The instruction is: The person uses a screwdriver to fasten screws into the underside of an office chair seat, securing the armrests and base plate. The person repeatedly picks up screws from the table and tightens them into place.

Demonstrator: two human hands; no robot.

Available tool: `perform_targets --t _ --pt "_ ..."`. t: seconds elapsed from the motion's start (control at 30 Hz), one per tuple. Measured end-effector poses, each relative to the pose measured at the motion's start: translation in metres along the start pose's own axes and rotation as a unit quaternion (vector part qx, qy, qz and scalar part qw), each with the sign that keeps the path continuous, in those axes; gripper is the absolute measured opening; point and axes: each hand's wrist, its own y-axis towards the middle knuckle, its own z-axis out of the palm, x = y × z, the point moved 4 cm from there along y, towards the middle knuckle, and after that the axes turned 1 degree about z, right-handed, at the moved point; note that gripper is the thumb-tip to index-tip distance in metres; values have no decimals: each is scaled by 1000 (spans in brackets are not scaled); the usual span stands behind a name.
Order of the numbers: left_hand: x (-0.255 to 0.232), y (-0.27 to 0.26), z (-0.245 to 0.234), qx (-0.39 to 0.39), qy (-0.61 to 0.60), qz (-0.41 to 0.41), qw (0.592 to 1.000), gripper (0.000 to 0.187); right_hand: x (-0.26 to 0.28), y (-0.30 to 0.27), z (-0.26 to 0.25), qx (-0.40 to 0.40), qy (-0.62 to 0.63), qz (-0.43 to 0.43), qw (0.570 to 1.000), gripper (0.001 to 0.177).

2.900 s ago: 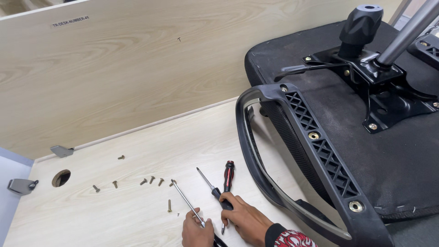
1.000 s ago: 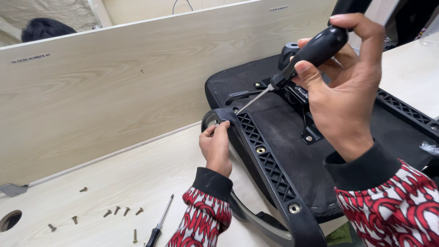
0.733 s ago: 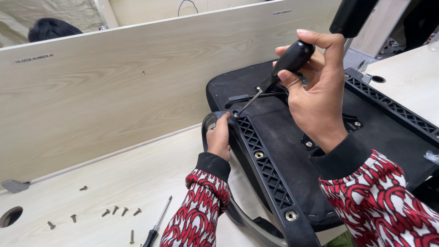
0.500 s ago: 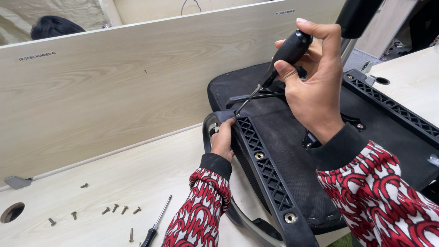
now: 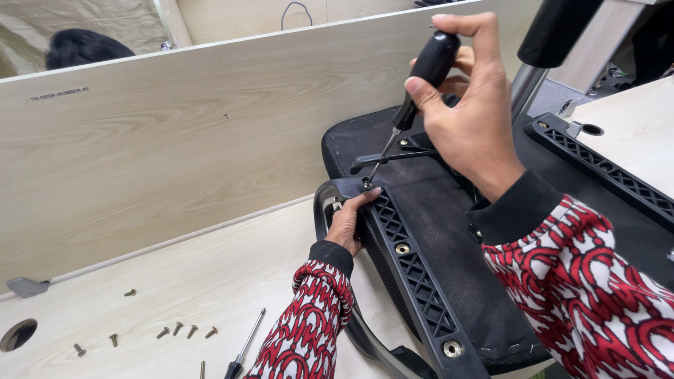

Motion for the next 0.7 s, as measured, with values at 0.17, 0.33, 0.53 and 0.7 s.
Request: perform_targets --t 0.17,0.33,0.53,0.7 --pt "1 0 4 -11 -4 8 1000 59 -2 -1 11 -7 -7 57 998 58" --pt "-1 -7 5 -49 25 20 998 66 -9 5 8 28 37 57 997 55" --pt "-6 -15 9 -50 -29 24 998 62 -21 2 0 39 105 111 987 52" --pt "-7 -17 10 -50 -46 14 998 50 -13 6 -5 43 59 58 996 50"
